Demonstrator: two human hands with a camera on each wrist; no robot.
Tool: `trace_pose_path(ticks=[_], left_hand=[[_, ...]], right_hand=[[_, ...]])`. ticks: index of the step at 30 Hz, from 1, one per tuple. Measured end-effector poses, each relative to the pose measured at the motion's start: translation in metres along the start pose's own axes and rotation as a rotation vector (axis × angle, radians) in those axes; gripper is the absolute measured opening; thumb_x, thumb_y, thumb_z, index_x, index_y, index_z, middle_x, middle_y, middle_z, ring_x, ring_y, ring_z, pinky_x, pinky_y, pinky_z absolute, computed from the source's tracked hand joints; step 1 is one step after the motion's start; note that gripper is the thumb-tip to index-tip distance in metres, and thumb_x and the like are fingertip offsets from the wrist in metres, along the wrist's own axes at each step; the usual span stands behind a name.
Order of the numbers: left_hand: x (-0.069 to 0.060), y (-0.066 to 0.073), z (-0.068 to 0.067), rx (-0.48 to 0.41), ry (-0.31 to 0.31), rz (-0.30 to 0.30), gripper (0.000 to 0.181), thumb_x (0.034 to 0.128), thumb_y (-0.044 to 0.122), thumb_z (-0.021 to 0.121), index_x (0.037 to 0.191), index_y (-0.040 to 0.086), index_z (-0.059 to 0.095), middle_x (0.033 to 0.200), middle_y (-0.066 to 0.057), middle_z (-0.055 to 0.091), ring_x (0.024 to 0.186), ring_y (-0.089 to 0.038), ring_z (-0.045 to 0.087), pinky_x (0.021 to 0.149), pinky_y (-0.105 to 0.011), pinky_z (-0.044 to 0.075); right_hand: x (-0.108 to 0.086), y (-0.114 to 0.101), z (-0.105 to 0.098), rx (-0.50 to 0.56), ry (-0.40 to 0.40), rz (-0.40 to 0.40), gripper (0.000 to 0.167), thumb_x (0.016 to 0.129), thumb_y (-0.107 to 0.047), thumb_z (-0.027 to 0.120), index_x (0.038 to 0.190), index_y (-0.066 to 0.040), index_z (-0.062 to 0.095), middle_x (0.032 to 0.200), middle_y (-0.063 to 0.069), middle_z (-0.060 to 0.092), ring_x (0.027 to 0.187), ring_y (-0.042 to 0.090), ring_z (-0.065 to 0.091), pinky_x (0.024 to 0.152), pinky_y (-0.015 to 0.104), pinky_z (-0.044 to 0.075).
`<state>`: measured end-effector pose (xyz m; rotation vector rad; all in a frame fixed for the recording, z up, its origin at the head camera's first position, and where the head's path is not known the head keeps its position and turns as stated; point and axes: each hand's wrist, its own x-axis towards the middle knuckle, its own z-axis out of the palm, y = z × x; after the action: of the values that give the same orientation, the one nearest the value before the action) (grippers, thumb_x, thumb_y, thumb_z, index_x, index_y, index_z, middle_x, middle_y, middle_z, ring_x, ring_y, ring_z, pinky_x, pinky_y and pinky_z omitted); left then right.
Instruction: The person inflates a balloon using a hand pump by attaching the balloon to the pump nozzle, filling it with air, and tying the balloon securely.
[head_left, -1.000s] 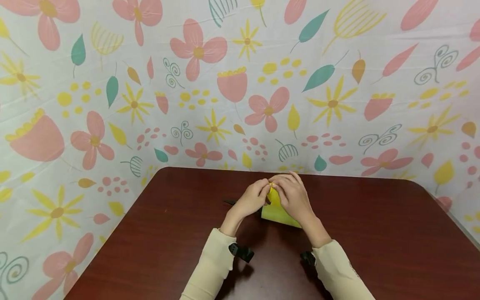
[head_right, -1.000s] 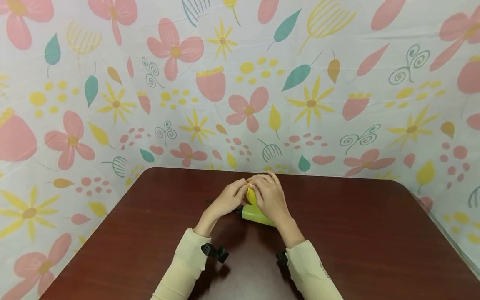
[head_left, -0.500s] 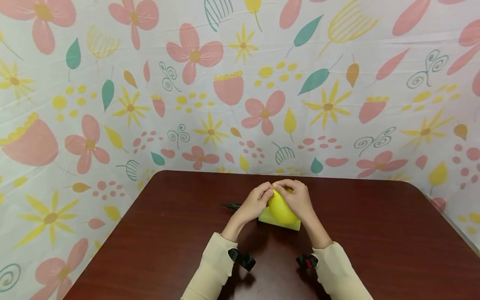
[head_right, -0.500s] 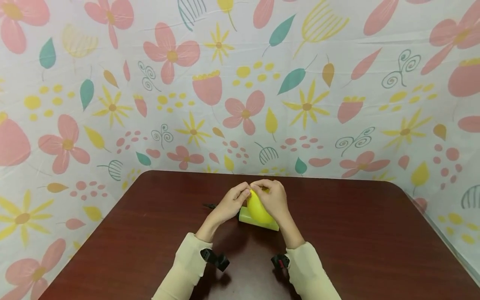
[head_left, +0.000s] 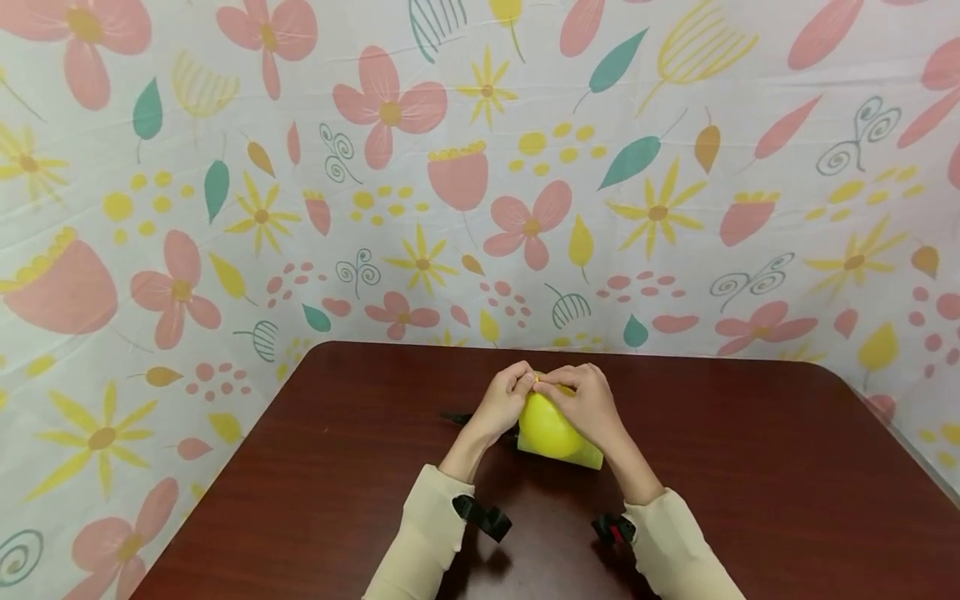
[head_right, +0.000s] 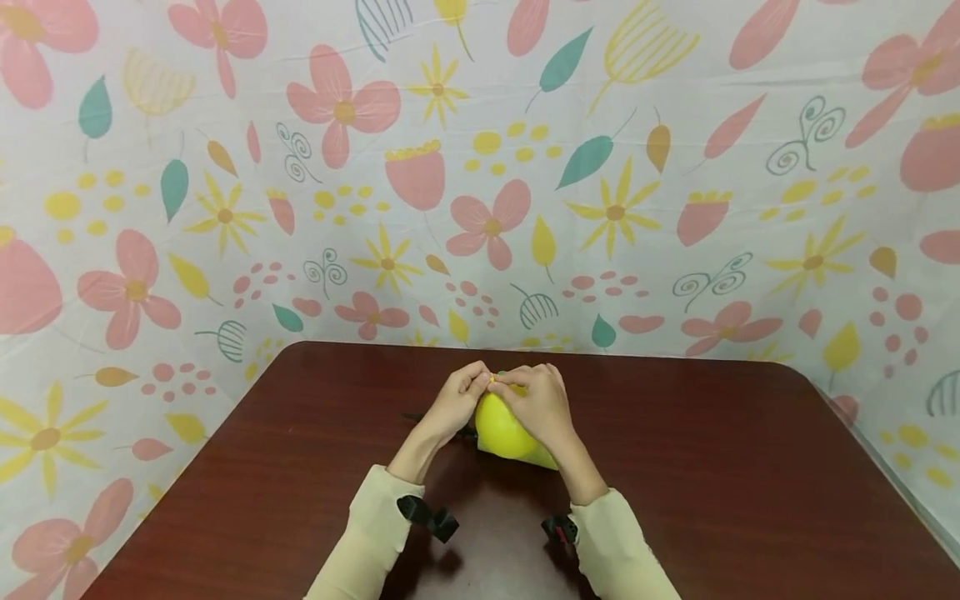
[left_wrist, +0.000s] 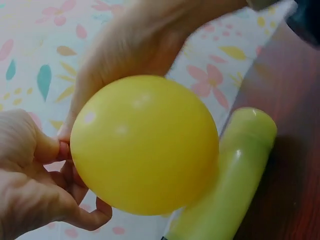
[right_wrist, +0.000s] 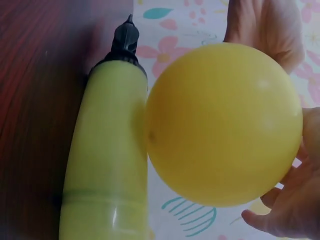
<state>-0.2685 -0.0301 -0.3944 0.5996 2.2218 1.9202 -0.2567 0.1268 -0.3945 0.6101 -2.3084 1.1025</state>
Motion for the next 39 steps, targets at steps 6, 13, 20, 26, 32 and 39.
trace_pose_path(ticks=[6, 13, 20, 26, 32, 39], left_hand=[[-0.002, 0.002, -0.004, 0.191, -0.041, 0.005, 0.026, 0.106, 0.011, 0.037, 0.086, 0.0, 0.05, 0.074, -0.002, 0.042, 0.056, -0.012, 0.034, 0.055, -0.021, 0.033], [-0.004, 0.011, -0.006, 0.219, -0.063, 0.018, 0.03, 0.1058, 0.012, 0.038, 0.085, -0.005, 0.05, 0.073, -0.008, 0.044, 0.056, -0.011, 0.038, 0.054, -0.02, 0.036], [-0.022, 0.034, -0.009, 0.301, -0.009, 0.084, 0.029, 0.1033, 0.008, 0.043, 0.078, 0.0, 0.055, 0.07, -0.004, 0.046, 0.05, -0.011, 0.036, 0.052, -0.02, 0.036], [-0.018, 0.033, -0.011, 0.242, 0.039, 0.091, 0.029, 0.1017, 0.008, 0.048, 0.078, -0.002, 0.062, 0.064, -0.005, 0.05, 0.045, -0.01, 0.032, 0.047, -0.02, 0.034], [-0.016, 0.021, -0.005, 0.071, -0.05, 0.028, 0.029, 0.1025, 0.006, 0.046, 0.079, -0.009, 0.053, 0.066, -0.004, 0.047, 0.055, -0.011, 0.038, 0.053, -0.02, 0.038], [-0.009, 0.023, 0.004, 0.01, -0.035, 0.034, 0.03, 0.1032, 0.007, 0.044, 0.076, -0.004, 0.05, 0.071, -0.006, 0.045, 0.061, -0.013, 0.038, 0.057, -0.022, 0.036]], right_hand=[[-0.001, 0.003, -0.001, -0.047, -0.083, -0.04, 0.012, 0.08, -0.007, 0.077, 0.088, 0.001, 0.078, 0.087, 0.015, 0.075, 0.086, 0.03, 0.059, 0.111, 0.066, 0.024], [0.0, -0.003, -0.003, -0.044, -0.008, -0.149, 0.004, 0.077, -0.002, 0.079, 0.078, 0.001, 0.076, 0.078, 0.014, 0.074, 0.083, 0.029, 0.06, 0.112, 0.064, 0.028], [-0.005, -0.018, -0.001, -0.089, 0.163, -0.411, 0.016, 0.074, 0.009, 0.074, 0.07, -0.003, 0.064, 0.07, 0.008, 0.067, 0.077, 0.023, 0.051, 0.085, 0.044, 0.05], [-0.003, -0.012, -0.005, 0.026, 0.089, -0.397, 0.017, 0.078, 0.01, 0.072, 0.076, -0.006, 0.066, 0.076, 0.005, 0.069, 0.08, 0.017, 0.045, 0.073, 0.028, 0.041], [-0.01, 0.006, -0.017, 0.353, -0.173, -0.197, 0.013, 0.088, 0.007, 0.063, 0.087, -0.004, 0.07, 0.085, 0.002, 0.067, 0.085, 0.007, 0.045, 0.074, 0.021, 0.042], [-0.005, 0.01, -0.024, 0.416, -0.196, -0.128, 0.01, 0.092, 0.004, 0.059, 0.091, 0.002, 0.069, 0.089, 0.003, 0.067, 0.088, 0.007, 0.049, 0.081, 0.021, 0.045]])
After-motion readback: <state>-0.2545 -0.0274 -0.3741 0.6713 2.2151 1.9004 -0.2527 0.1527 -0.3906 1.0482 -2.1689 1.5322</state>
